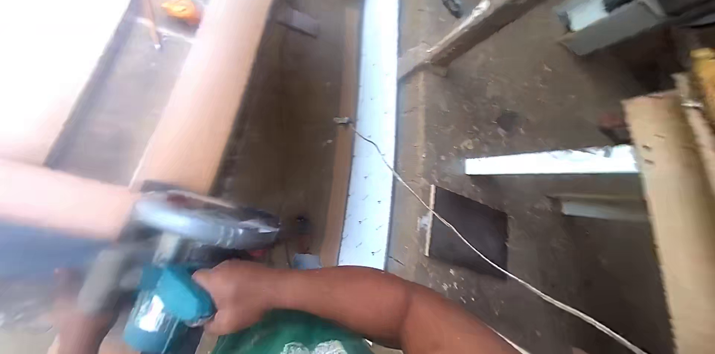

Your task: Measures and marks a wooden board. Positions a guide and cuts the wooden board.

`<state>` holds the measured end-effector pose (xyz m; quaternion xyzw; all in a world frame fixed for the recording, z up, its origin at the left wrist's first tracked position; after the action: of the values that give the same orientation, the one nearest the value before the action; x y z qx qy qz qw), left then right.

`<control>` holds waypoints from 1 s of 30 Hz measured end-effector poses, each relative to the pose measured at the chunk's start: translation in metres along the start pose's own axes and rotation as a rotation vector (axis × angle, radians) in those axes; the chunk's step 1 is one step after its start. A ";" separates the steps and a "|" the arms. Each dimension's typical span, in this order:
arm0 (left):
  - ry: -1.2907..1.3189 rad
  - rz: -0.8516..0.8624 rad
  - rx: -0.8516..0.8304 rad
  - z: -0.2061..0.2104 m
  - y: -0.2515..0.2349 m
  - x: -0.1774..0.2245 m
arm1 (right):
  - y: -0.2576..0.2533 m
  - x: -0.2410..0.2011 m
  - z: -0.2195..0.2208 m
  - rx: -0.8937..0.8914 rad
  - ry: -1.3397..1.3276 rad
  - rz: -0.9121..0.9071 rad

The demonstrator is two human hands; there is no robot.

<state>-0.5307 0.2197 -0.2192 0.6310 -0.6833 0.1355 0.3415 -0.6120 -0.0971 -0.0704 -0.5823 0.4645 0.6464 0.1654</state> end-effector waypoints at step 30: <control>-0.262 -0.301 0.149 -0.006 -0.004 0.005 | -0.073 -0.028 -0.002 -0.198 -0.056 0.061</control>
<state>-0.5249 0.2189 -0.2127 0.7616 -0.6081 0.0501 0.2184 -0.5479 -0.0522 -0.0749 -0.5631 0.4113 0.7098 0.1001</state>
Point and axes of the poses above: each hand's wrist, its own y-axis away from the middle knuckle, its own z-axis out of the palm, x = y × z, the point moved 5 cm from there along -y, towards the middle knuckle, and after that the axes turned 4 degrees about -y, right-handed, at the moved point
